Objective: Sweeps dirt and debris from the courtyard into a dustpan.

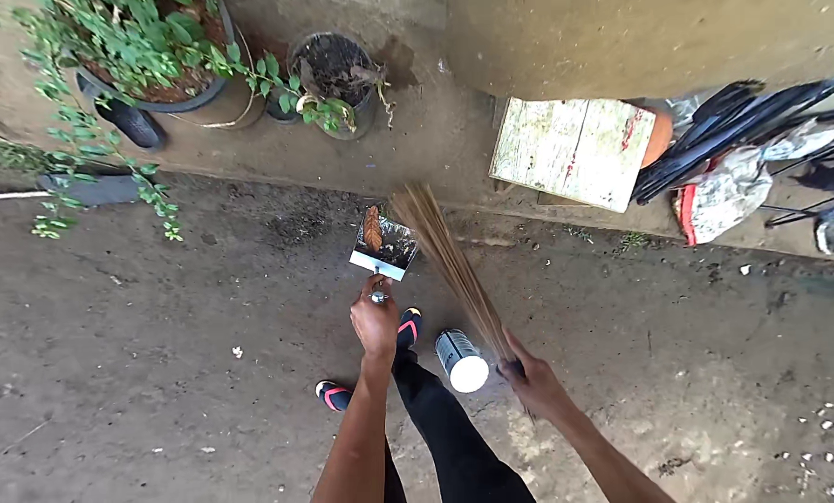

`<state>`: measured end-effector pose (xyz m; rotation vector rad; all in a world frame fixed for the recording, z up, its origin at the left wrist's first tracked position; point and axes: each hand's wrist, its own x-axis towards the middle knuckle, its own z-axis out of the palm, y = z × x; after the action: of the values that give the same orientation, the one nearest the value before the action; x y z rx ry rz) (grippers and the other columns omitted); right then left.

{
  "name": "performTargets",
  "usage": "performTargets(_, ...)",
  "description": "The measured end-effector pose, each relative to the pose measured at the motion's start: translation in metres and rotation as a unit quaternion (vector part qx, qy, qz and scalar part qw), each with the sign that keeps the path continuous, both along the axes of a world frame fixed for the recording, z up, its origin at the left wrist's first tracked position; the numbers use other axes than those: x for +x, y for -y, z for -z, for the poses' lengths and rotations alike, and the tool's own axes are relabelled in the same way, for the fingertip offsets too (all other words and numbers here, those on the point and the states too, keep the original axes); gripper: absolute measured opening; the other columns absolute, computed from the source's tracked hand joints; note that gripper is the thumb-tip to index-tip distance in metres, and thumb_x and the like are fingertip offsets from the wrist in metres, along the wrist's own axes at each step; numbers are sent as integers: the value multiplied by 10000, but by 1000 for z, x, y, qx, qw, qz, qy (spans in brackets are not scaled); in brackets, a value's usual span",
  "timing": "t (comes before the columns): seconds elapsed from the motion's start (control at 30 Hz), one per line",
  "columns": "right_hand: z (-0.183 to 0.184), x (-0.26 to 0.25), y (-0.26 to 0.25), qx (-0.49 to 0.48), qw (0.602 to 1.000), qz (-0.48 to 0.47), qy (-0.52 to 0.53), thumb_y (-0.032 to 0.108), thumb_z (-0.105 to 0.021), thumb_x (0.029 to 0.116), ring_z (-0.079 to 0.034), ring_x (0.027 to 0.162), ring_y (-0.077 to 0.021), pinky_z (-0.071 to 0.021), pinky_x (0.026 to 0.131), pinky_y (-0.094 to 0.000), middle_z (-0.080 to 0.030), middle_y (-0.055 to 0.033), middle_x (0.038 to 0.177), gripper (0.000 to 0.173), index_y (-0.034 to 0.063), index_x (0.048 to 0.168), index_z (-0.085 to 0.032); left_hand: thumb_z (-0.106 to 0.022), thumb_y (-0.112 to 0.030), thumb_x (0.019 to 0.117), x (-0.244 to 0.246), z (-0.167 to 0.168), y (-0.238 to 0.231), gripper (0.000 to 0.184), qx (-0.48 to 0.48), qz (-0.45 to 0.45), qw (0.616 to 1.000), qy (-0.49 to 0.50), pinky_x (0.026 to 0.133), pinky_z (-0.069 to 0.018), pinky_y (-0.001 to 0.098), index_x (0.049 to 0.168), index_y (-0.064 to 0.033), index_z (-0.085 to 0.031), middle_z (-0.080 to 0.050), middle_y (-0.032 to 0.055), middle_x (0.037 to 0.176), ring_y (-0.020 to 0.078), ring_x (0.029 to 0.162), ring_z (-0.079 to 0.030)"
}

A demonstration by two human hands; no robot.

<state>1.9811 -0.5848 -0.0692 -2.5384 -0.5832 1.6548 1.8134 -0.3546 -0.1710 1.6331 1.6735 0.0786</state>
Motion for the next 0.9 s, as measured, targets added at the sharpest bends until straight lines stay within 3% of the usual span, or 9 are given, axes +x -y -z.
performTargets(0.13,58,69,-111,-17,994,-80,69,356,-485,1091,-674,1105,-428,-514,967,-621,-688,-250,1215,678,247,1678,-163,-634,-273,1025,-1,-2,4,257,0,4,1000,-4,782,-572,565,1180,-91,-729,-763,146,911,326,841,-743)
performTargets(0.23,133,96,-163,-17,986,-134,101,337,-495,1066,-690,1069,-458,-539,884,-662,-705,-247,1183,719,297,1680,-123,-644,-246,1015,-1,0,12,224,14,17,1000,-5,758,-581,536,1148,-92,-737,-763,126,891,299,812,-741)
performTargets(0.3,142,80,-159,-11,987,-155,49,302,-545,1044,-693,1044,-456,-549,870,-662,-700,-258,1168,758,286,1680,-132,-644,-231,1013,-4,-2,11,203,10,22,1000,0,762,-583,521,1134,-100,-740,-762,117,889,281,811,-741)
performTargets(0.47,37,25,-39,-4,989,-87,-115,335,-593,1045,-708,1043,-339,-566,937,-557,-668,-209,1283,745,279,1672,-195,-619,-196,1022,-35,-8,6,193,2,11,1000,29,783,-579,490,1126,-77,-729,-751,108,924,242,830,-723)
performTargets(0.57,-21,-11,37,-24,996,3,-87,313,-590,1038,-720,998,-320,-564,935,-551,-713,-188,1190,736,285,1670,-212,-629,-161,1009,-77,-17,11,201,37,45,996,70,875,-594,450,1133,-37,-726,-756,124,1064,217,957,-736)
performTargets(0.67,-26,-38,78,-33,989,143,1,299,-585,1041,-712,1042,-309,-552,957,-525,-696,-205,1241,723,219,1666,-231,-620,-148,1003,-116,-24,12,198,61,85,991,86,967,-568,466,1097,-14,-732,-744,152,1162,253,1095,-721)
performTargets(0.8,61,-37,52,18,948,309,74,319,-644,1021,-673,1156,-324,-539,1004,-529,-639,-220,1345,773,132,1653,-240,-593,-141,1013,-139,-21,5,213,72,140,986,55,928,-564,542,1092,-6,-738,-734,184,1193,329,1091,-723)
performTargets(0.87,119,-43,20,28,942,325,84,340,-689,992,-694,1093,-329,-573,939,-534,-665,-211,1287,810,127,1645,-259,-591,-137,1019,-139,-14,-1,210,60,161,985,33,885,-564,576,1117,-17,-732,-738,184,1172,348,1036,-730)
performTargets(0.9,141,-56,4,22,948,308,72,357,-703,978,-692,1115,-341,-554,970,-549,-681,-207,1278,834,135,1647,-257,-587,-135,1020,-137,-11,-4,208,53,168,984,21,868,-561,590,1126,-25,-728,-742,181,1143,360,1011,-730)
